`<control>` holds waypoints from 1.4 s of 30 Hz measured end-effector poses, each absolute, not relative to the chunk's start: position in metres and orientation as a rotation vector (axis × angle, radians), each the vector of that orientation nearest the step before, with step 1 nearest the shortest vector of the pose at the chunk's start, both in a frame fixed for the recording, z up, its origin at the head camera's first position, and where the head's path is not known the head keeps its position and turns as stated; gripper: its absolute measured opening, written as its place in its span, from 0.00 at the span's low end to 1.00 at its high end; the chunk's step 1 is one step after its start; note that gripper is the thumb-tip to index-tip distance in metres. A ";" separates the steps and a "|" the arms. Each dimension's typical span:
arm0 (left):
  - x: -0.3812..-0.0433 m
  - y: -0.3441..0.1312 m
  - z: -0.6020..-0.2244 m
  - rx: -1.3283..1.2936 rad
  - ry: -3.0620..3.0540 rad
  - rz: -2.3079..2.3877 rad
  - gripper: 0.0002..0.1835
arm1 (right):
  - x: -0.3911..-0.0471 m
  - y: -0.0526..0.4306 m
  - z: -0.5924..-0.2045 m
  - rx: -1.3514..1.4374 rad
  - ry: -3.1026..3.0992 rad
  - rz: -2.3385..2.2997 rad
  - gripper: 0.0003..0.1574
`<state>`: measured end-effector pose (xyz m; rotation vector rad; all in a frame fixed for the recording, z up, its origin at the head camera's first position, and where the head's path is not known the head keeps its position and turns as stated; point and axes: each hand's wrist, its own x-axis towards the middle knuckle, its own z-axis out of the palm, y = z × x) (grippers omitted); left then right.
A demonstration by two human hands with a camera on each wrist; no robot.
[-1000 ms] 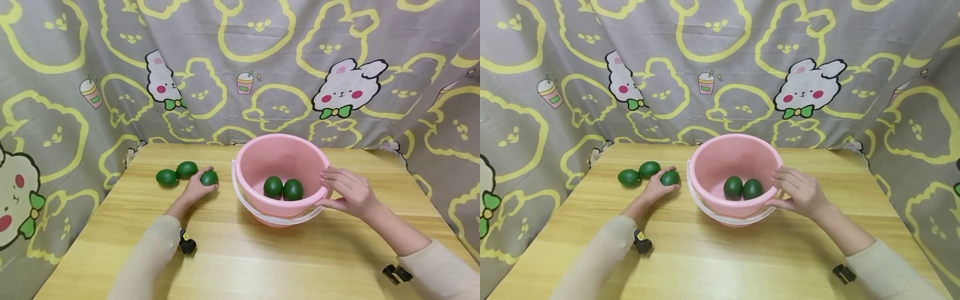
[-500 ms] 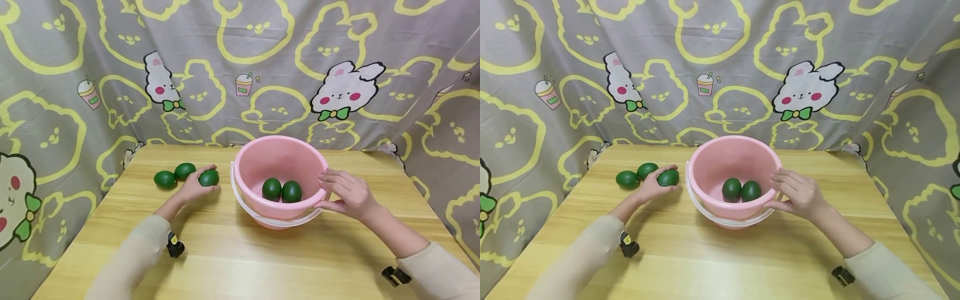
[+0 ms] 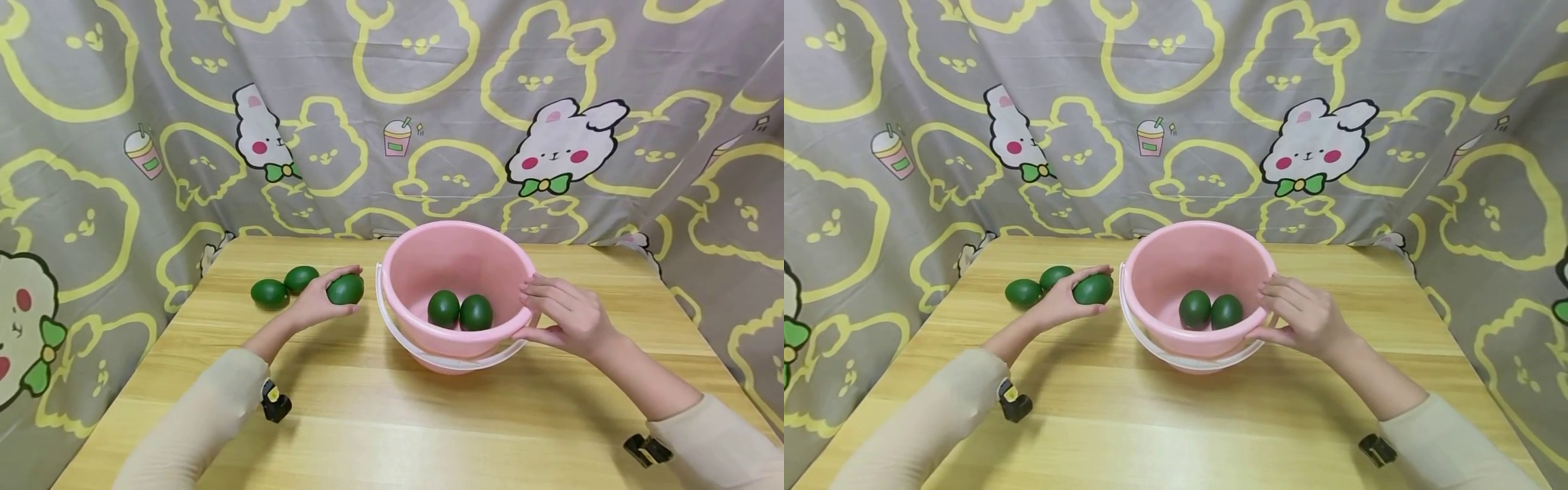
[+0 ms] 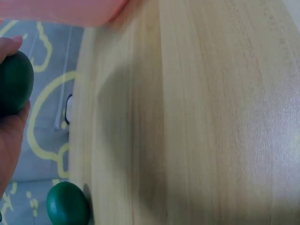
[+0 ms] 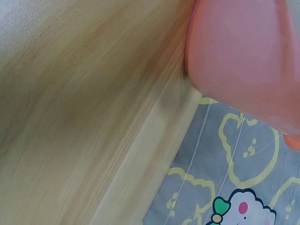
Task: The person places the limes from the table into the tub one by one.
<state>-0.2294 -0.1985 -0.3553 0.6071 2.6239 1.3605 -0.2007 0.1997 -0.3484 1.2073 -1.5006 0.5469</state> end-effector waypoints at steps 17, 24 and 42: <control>-0.241 -0.214 -0.353 0.726 2.564 1.403 0.37 | -0.202 0.200 -0.348 1.211 -1.516 0.547 0.35; -0.238 -0.215 -0.343 0.752 2.544 1.406 0.36 | -0.201 0.200 -0.348 1.212 -1.518 0.547 0.35; -0.232 -0.202 -0.320 0.860 2.477 1.483 0.35 | -0.201 0.199 -0.347 1.213 -1.517 0.549 0.34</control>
